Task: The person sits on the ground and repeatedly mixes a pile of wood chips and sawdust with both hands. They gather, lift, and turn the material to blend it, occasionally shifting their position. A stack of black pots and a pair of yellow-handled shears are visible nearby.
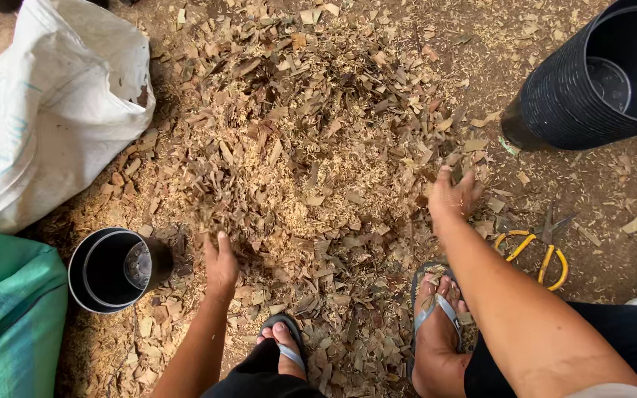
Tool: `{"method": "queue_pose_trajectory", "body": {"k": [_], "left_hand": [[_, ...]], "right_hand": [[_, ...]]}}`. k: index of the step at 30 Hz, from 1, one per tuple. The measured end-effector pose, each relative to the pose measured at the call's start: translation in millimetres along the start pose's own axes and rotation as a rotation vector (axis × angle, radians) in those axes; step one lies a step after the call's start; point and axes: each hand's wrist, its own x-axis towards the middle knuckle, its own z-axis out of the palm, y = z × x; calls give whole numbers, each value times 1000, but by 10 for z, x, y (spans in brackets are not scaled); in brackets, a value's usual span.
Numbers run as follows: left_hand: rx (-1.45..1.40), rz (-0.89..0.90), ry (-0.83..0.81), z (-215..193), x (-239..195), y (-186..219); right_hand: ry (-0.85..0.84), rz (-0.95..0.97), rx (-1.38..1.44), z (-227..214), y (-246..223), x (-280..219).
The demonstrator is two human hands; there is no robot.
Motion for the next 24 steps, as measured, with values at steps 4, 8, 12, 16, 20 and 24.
{"method": "queue_pose_trajectory", "body": {"k": [4, 8, 12, 16, 20, 24], "left_hand": [[21, -70, -140, 279, -87, -96], [-75, 118, -167, 320, 173, -206], [5, 394, 190, -4, 808, -2], [28, 475, 196, -120, 1180, 190], [94, 175, 96, 55, 1443, 373], [-294, -112, -191, 190, 1581, 782]], "right_hand": [[-244, 15, -55, 328, 83, -205], [-372, -124, 185, 705, 28, -219], [-94, -345, 236, 731, -362, 330], [-179, -117, 161, 642, -799, 867], [-302, -138, 8, 815, -1355, 947], [-489, -173, -199, 1308, -1838, 689]]}}
